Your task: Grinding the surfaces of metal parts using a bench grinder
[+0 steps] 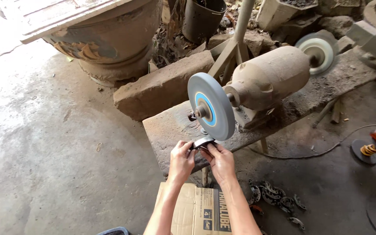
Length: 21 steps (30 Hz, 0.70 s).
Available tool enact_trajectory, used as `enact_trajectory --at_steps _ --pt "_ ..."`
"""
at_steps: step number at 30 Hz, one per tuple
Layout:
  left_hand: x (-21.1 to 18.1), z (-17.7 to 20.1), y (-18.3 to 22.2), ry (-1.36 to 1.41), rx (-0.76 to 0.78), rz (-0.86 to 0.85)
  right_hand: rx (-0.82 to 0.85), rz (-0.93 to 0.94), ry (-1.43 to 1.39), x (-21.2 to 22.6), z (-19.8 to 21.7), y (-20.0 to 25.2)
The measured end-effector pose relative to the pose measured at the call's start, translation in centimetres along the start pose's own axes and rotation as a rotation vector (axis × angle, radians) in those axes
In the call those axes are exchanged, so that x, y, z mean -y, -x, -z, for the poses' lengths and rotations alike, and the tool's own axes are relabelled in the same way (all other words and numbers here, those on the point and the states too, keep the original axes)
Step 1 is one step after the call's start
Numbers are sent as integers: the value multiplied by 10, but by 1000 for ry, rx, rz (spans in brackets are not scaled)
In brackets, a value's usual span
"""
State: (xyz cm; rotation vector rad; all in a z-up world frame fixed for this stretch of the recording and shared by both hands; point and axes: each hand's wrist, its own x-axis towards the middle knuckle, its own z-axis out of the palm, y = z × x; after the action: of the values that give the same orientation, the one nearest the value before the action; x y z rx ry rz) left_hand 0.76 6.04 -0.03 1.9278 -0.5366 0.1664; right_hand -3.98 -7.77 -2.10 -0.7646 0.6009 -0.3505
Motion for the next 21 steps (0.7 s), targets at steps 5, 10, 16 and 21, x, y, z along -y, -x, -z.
enact_trajectory --at_steps 5,10,16,21 --pt "1 -18 3 150 71 115 -25 -9 -110 4 26 -1" --pt "-15 -29 -1 327 187 382 -72 -2 -136 19 28 14" --pt "-12 -56 -9 605 171 541 -147 46 -120 30 29 20" --pt "17 -74 -17 606 134 516 -177 88 -101 24 33 8"
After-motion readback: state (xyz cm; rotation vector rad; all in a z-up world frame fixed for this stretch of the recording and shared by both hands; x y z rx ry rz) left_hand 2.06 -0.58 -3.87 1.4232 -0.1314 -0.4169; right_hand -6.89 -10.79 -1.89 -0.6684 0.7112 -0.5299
